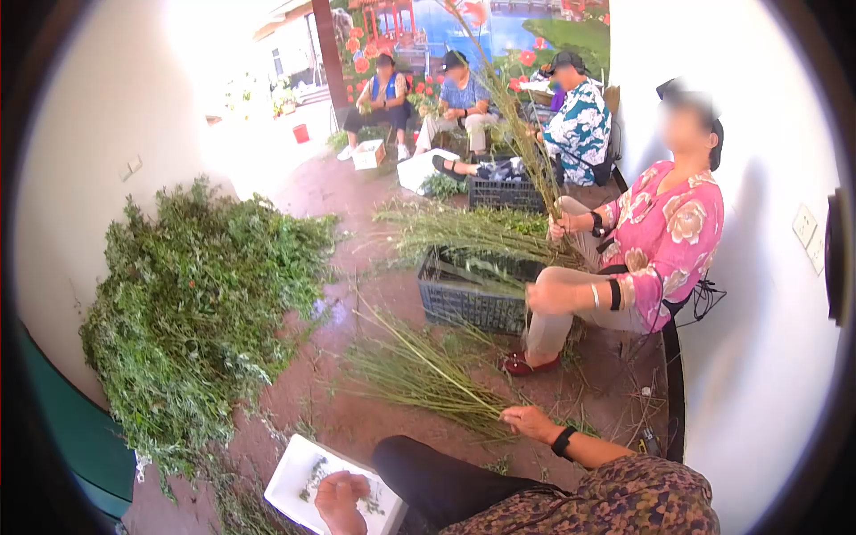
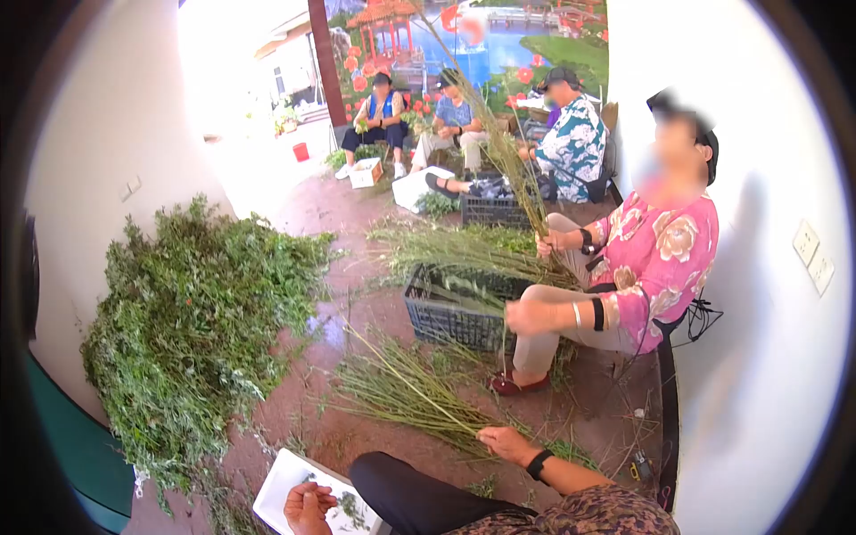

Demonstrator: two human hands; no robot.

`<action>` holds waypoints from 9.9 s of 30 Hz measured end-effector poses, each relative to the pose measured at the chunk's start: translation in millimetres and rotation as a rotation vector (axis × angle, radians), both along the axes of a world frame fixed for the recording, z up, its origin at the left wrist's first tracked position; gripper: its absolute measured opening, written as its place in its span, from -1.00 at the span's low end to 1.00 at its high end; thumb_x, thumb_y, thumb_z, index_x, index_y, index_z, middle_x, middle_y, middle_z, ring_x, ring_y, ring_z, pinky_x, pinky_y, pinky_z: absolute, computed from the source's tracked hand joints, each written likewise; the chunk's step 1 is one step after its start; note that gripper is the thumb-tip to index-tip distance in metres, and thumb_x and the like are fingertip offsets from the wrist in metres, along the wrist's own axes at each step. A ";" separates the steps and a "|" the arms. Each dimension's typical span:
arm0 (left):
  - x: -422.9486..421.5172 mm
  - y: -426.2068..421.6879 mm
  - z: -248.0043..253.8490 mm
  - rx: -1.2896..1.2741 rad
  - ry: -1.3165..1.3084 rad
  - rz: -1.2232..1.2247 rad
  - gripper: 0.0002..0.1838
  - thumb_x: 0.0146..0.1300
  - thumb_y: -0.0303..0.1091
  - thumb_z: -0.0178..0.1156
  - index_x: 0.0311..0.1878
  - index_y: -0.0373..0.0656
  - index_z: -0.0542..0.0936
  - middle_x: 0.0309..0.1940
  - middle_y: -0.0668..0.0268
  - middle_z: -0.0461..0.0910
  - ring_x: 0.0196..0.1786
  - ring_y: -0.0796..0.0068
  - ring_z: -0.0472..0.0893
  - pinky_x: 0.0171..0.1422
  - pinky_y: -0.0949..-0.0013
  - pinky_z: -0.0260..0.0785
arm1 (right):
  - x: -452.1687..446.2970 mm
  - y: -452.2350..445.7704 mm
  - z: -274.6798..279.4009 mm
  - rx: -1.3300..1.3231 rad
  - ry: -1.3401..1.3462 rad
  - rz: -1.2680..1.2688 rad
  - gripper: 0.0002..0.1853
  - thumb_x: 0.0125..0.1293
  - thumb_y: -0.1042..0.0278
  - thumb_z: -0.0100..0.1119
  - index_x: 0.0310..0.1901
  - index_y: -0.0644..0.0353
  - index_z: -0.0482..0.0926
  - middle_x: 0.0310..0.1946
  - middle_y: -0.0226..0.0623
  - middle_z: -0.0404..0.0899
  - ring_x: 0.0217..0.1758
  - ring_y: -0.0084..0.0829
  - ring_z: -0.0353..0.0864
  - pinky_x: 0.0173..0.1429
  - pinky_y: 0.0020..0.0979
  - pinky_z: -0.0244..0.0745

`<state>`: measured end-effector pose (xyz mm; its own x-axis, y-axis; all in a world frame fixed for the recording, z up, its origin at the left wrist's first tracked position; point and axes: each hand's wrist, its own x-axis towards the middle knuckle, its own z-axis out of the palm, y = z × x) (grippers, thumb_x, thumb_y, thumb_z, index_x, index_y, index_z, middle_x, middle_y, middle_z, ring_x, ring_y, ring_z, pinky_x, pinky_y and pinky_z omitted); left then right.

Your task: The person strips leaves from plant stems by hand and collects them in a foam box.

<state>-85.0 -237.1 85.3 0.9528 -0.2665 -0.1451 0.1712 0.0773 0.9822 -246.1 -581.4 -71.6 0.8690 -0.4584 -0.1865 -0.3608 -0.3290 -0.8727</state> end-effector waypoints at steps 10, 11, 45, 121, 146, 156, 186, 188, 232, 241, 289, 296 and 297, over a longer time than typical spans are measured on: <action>-18.4 4.5 12.5 -0.046 -0.122 -0.079 -0.77 0.32 -0.38 0.00 -0.10 -0.33 0.50 -0.28 0.27 0.55 -0.28 0.48 0.53 -0.18 0.44 0.45 | -16.4 6.9 14.7 -0.076 -0.091 -0.072 -0.75 0.32 0.32 -0.02 -0.10 0.28 0.54 -0.54 -0.33 0.53 -0.48 -0.52 0.49 -0.33 -0.43 0.42; -22.0 7.5 16.7 -0.048 -0.113 -0.069 -0.77 0.32 -0.38 0.00 -0.09 -0.34 0.50 -0.28 0.26 0.54 -0.28 0.48 0.53 -0.18 0.43 0.46 | -17.6 11.6 19.0 -0.085 -0.103 -0.077 -0.75 0.31 0.34 -0.03 -0.09 0.28 0.54 -0.54 -0.33 0.53 -0.47 -0.52 0.48 -0.32 -0.43 0.42; -37.5 54.3 5.0 -0.025 -0.117 0.013 -0.75 0.32 -0.38 0.00 -0.05 -0.36 0.49 -0.26 0.19 0.55 -0.27 0.43 0.54 -0.13 0.39 0.46 | -24.8 33.1 -17.7 -0.431 -0.202 -0.216 -0.74 0.26 0.20 -0.03 -0.23 0.17 0.57 -0.33 -0.05 0.57 -0.22 -0.01 0.54 -0.17 -0.17 0.45; -231.1 383.6 -421.2 0.640 0.823 0.767 -0.32 0.08 -0.43 0.11 0.29 -0.41 0.16 0.25 -0.16 0.23 0.31 -0.02 0.25 0.37 0.22 0.14 | 110.1 228.5 23.9 0.322 0.454 0.259 -0.32 0.16 0.23 0.27 0.23 0.28 0.16 0.06 -0.09 0.38 0.07 -0.19 0.44 0.13 -0.22 0.41; -230.1 421.5 -253.7 -0.577 0.432 0.793 -0.91 0.20 -0.44 0.12 -0.26 -0.05 0.42 -0.62 0.60 0.32 -0.68 0.76 0.20 -0.63 0.66 0.04 | 105.4 197.0 9.4 0.229 0.339 0.279 -0.33 0.10 0.22 0.31 0.18 0.33 0.26 0.04 -0.17 0.42 0.05 -0.29 0.44 0.16 -0.32 0.33; -203.8 385.8 -151.6 -0.509 0.155 0.707 -0.81 0.14 -0.54 0.17 -0.18 -0.07 0.48 -0.44 0.50 0.52 -0.55 0.74 0.39 -0.52 0.65 0.22 | 110.7 171.2 -24.6 -0.065 0.107 0.440 -0.33 0.09 0.22 0.31 0.17 0.38 0.27 0.05 -0.14 0.43 0.08 -0.26 0.43 0.20 -0.31 0.30; -115.5 243.4 13.4 -0.025 0.007 0.805 -0.90 0.18 -0.55 0.05 -0.23 -0.21 0.47 -0.57 0.51 0.31 -0.57 0.76 0.25 -0.52 0.61 0.12 | 112.1 357.3 -120.4 -0.780 0.254 1.506 -0.42 -0.16 -0.08 0.31 -0.15 0.18 0.57 -0.19 -0.04 0.57 0.00 -0.05 0.51 0.07 -0.03 0.37; -112.8 240.5 9.6 0.048 -0.056 0.714 -0.86 0.19 -0.50 0.03 -0.18 -0.17 0.47 -0.55 0.54 0.30 -0.57 0.80 0.18 -0.53 0.66 0.03 | 103.6 356.7 -125.2 -0.747 0.229 1.492 -0.31 -0.21 -0.06 0.34 -0.01 0.14 0.49 -0.19 -0.03 0.57 -0.01 -0.04 0.52 0.07 -0.02 0.37; -73.8 156.2 -14.8 -0.395 -0.086 0.266 -0.83 0.28 -0.47 0.10 -0.08 -0.25 0.50 -0.31 0.30 0.62 -0.38 0.65 0.50 -0.27 0.53 0.36 | 78.7 313.2 145.5 0.633 0.065 1.037 -0.69 0.45 0.20 -0.15 -0.09 0.30 0.47 -0.57 -0.38 0.48 -0.64 -0.66 0.36 -0.56 -0.66 0.23; -70.2 153.9 -17.1 -0.480 -0.058 0.310 -0.89 0.18 -0.51 0.17 -0.21 -0.18 0.53 -0.44 0.44 0.52 -0.41 0.69 0.44 -0.35 0.56 0.31 | 76.2 323.8 132.9 0.746 -0.032 0.779 -0.65 0.43 0.15 -0.11 -0.11 0.32 0.51 -0.43 -0.36 0.58 -0.45 -0.64 0.51 -0.41 -0.63 0.40; -103.9 212.1 14.8 -0.406 -0.204 0.414 -0.82 0.17 -0.40 0.25 -0.18 -0.19 0.52 -0.37 0.44 0.51 -0.37 0.66 0.47 -0.34 0.56 0.30 | 77.7 361.1 163.7 1.274 0.459 1.226 -0.66 0.39 0.23 -0.04 -0.02 0.37 0.46 -0.43 -0.23 0.54 -0.51 -0.49 0.51 -0.42 -0.47 0.45; -89.0 191.5 3.5 -0.507 -0.126 0.350 -0.75 0.29 -0.34 0.13 -0.04 -0.27 0.52 -0.27 0.31 0.57 -0.31 0.56 0.52 -0.21 0.50 0.37 | 82.3 341.3 154.2 1.025 0.267 1.106 -0.78 0.35 0.36 0.04 -0.13 0.35 0.51 -0.45 -0.25 0.59 -0.54 -0.61 0.54 -0.46 -0.60 0.48; -88.9 189.2 1.8 -0.560 -0.109 0.350 -0.74 0.31 -0.33 0.10 -0.03 -0.29 0.52 -0.27 0.29 0.57 -0.31 0.54 0.52 -0.20 0.49 0.38 | 82.7 340.2 153.6 1.022 0.238 1.066 -0.79 0.35 0.35 0.04 -0.15 0.35 0.51 -0.45 -0.25 0.59 -0.55 -0.60 0.54 -0.46 -0.60 0.48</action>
